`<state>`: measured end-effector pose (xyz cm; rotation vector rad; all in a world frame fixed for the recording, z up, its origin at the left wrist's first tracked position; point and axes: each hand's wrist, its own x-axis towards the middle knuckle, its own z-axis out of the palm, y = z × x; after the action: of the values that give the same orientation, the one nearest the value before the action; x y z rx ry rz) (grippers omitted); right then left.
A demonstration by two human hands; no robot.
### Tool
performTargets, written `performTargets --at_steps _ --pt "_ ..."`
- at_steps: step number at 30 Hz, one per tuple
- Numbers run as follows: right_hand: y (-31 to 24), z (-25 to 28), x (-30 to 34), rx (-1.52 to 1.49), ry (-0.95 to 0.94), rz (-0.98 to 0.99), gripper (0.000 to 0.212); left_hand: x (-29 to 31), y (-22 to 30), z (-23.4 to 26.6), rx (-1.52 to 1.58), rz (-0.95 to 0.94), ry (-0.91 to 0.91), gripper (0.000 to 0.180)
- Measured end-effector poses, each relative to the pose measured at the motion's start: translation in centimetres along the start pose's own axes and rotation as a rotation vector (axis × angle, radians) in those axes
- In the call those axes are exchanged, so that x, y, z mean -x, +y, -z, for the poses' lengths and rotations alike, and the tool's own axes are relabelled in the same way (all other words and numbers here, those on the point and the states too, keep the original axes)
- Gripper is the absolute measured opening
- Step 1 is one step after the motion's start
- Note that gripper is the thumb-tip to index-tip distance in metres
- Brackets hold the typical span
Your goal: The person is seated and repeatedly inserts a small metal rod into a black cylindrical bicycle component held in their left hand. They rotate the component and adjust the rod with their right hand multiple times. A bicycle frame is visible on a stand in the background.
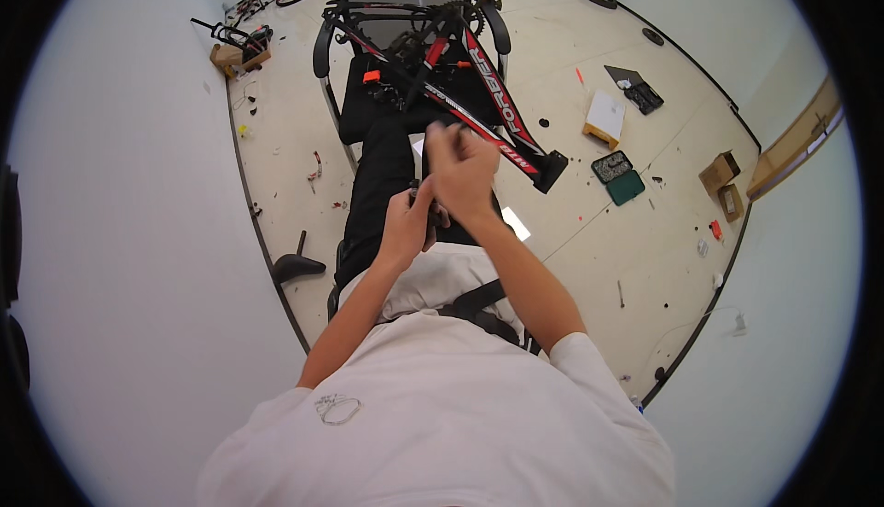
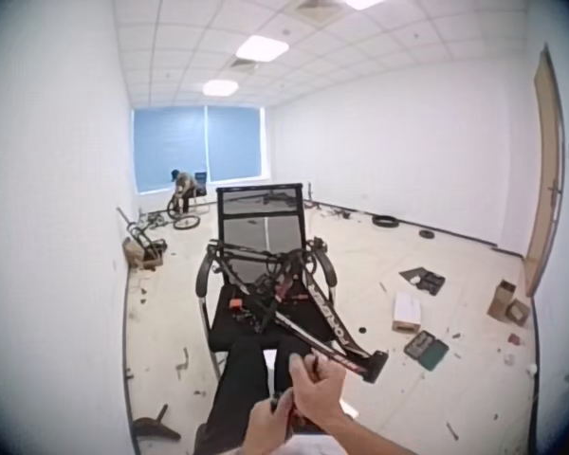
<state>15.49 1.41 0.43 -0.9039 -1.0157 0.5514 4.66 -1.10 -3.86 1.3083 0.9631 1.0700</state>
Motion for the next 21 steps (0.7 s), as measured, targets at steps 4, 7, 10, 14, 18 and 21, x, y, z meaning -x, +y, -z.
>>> performTargets --at_steps 4,7,10,14,18,21 --pt "-1.5 -0.1 2.0 0.183 -0.435 0.227 0.03 -0.8 -1.2 2.5 0.204 0.153 0.046 0.042" --pt "-2.6 1.3 3.6 0.361 -0.781 0.557 0.016 -1.0 1.6 3.7 0.433 0.221 0.067 0.036" --pt "-2.4 2.0 5.4 0.456 -0.806 0.604 0.017 -0.9 2.9 4.9 0.596 0.157 0.173 0.042" --pt "0.4 3.0 4.4 0.549 -0.798 0.509 0.025 -1.0 3.2 5.7 0.253 0.123 0.253 0.045" --pt "1.3 2.8 2.4 0.477 -0.795 0.357 0.027 -0.6 2.7 5.0 0.061 0.004 0.329 0.04" --pt "2.2 2.9 1.6 0.387 -0.823 0.194 0.03 -0.9 1.3 4.2 -0.024 -0.181 0.384 0.032"
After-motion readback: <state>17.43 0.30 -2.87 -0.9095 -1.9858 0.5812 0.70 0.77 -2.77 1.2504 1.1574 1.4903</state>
